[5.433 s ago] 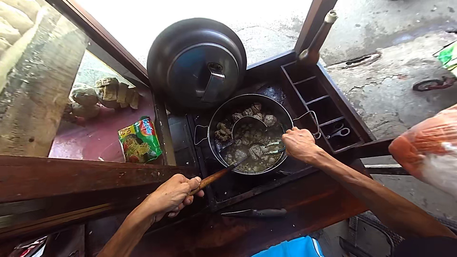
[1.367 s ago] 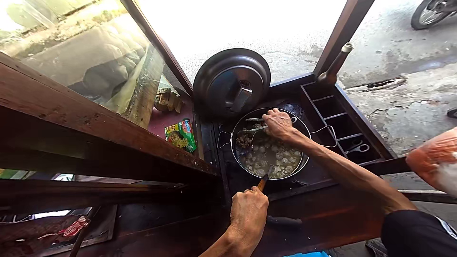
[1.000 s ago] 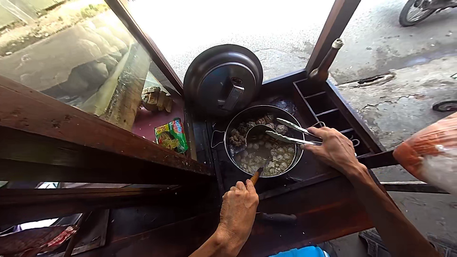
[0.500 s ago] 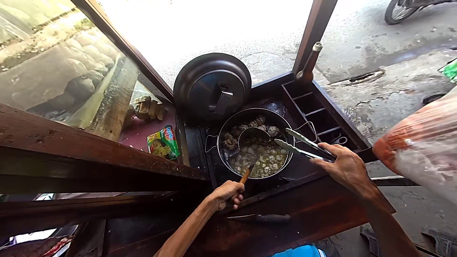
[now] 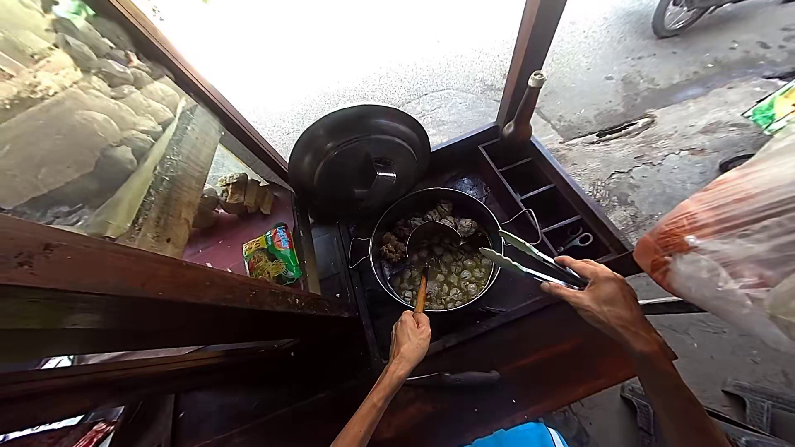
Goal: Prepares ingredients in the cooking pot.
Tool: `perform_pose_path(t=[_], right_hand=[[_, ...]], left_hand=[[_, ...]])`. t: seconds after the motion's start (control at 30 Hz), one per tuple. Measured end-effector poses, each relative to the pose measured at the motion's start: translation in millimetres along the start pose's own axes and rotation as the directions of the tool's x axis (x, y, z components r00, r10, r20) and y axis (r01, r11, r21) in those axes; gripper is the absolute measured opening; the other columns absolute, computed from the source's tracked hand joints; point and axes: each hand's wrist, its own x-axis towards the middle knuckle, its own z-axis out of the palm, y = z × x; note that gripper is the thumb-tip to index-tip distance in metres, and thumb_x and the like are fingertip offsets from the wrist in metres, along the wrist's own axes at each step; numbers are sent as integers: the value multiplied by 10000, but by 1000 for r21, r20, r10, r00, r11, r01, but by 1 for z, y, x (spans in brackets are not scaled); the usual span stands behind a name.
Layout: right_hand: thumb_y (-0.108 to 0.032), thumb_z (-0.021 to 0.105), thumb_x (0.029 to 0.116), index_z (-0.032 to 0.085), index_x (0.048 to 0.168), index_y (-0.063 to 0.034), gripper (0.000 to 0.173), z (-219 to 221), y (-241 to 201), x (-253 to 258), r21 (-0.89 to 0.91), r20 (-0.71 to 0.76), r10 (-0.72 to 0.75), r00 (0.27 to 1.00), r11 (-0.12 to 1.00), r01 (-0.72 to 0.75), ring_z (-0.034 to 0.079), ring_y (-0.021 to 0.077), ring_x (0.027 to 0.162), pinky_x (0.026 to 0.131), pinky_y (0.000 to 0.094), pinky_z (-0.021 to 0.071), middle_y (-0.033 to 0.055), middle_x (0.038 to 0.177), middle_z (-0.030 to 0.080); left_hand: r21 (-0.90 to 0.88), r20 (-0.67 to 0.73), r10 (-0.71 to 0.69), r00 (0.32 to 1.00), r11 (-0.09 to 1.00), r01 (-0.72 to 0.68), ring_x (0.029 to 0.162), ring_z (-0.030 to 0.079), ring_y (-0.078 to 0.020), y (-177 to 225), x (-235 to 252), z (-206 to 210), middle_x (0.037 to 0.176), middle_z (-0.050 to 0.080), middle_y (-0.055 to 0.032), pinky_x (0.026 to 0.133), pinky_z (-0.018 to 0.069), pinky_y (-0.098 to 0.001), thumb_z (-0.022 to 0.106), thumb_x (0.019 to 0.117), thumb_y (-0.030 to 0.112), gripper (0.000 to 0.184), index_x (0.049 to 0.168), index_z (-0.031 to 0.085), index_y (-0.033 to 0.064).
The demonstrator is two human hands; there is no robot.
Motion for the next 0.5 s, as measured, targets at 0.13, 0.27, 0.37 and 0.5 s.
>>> perform_pose_path(t=[0.13, 0.27, 0.37, 0.5], right_hand=[[-344, 804, 883, 684, 1324, -77, 529, 4, -9, -4, 5, 45, 22, 999, 1000, -22, 632, 409, 1157, 952, 616, 481, 219, 1211, 685], [-354, 805, 873, 697, 1304, -75, 525, 13, -8, -6, 37, 38, 11, 999, 999, -12, 645, 397, 1121, 934, 612, 486, 213, 1176, 694], [-358, 797, 878, 697, 1305, -77, 521, 15, -12, -4, 29, 42, 10, 999, 1000, -12, 646, 400, 1114, 927, 615, 485, 214, 1172, 694], [-367, 796, 886, 689, 1320, -86, 528, 19, -18, -3, 30, 85, 42, 995, 999, -45, 639, 396, 1144, 947, 611, 480, 210, 1195, 691]], left_hand=[[64, -55, 54, 997, 997, -50, 821, 599, -257, 5, 0, -10, 873, 590, -133, 770, 485, -439, 425, 1091, 224, 296, 1055, 614, -1], [89, -73, 98, 992, 992, -92, 802, 596, -247, 5, -8, -23, 861, 595, -126, 762, 484, -427, 452, 1083, 222, 284, 1100, 628, -1], [88, -83, 117, 990, 990, -110, 779, 594, -234, 0, -6, -29, 841, 593, -112, 747, 487, -419, 464, 1078, 231, 282, 1100, 640, 11], [100, -97, 151, 984, 985, -141, 741, 570, -215, -8, -4, -35, 800, 569, -86, 716, 471, -408, 476, 1071, 237, 275, 1059, 647, 22]])
